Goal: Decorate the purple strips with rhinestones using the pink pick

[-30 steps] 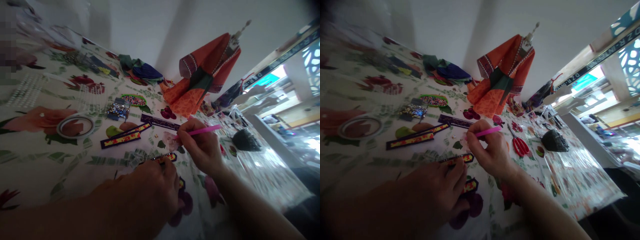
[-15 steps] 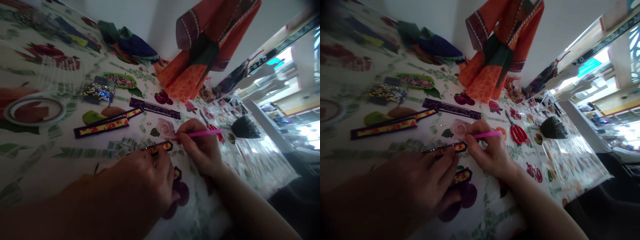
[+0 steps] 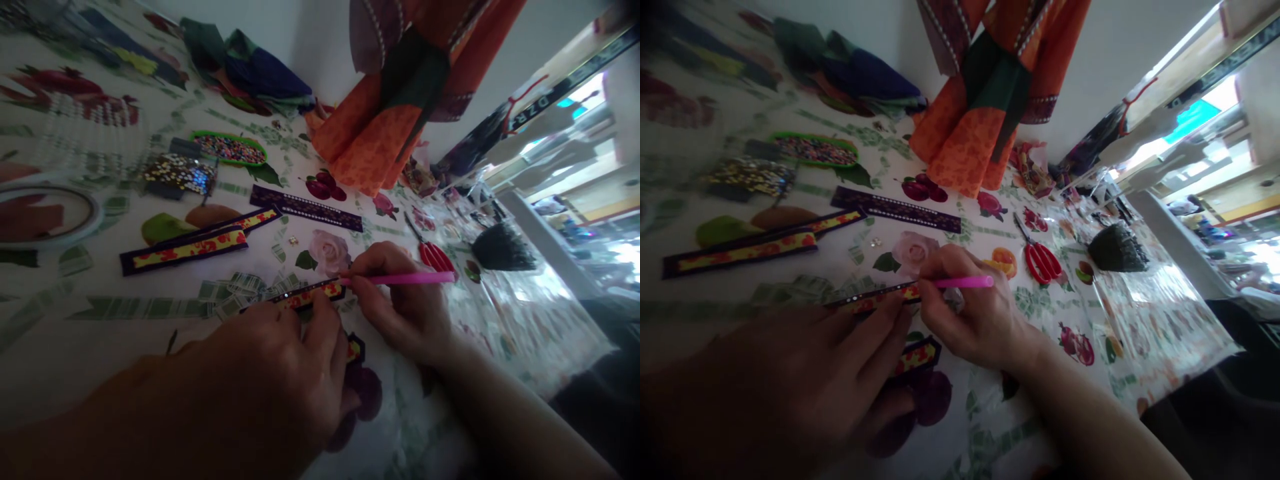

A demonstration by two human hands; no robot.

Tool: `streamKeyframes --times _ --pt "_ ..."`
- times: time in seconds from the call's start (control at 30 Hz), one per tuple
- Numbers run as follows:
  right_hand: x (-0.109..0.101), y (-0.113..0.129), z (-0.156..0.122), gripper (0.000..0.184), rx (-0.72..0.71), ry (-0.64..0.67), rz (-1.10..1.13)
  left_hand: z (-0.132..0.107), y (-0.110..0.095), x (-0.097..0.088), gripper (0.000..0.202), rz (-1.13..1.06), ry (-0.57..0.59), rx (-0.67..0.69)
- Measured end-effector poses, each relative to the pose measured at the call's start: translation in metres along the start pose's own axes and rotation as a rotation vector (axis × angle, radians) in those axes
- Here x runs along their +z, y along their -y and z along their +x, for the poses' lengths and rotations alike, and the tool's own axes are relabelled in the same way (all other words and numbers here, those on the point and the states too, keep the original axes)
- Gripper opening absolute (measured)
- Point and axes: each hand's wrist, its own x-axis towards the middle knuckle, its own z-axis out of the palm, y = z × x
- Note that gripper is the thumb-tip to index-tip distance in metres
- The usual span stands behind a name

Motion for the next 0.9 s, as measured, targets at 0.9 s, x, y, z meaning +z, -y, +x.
streamKeyframes --times 0.9 --pt "-0.002 0.009 -0.003 0.016 -0.088 -0.013 -0.066 -0.009 -0.003 0.011 0.046 0.088 -0.013 0.016"
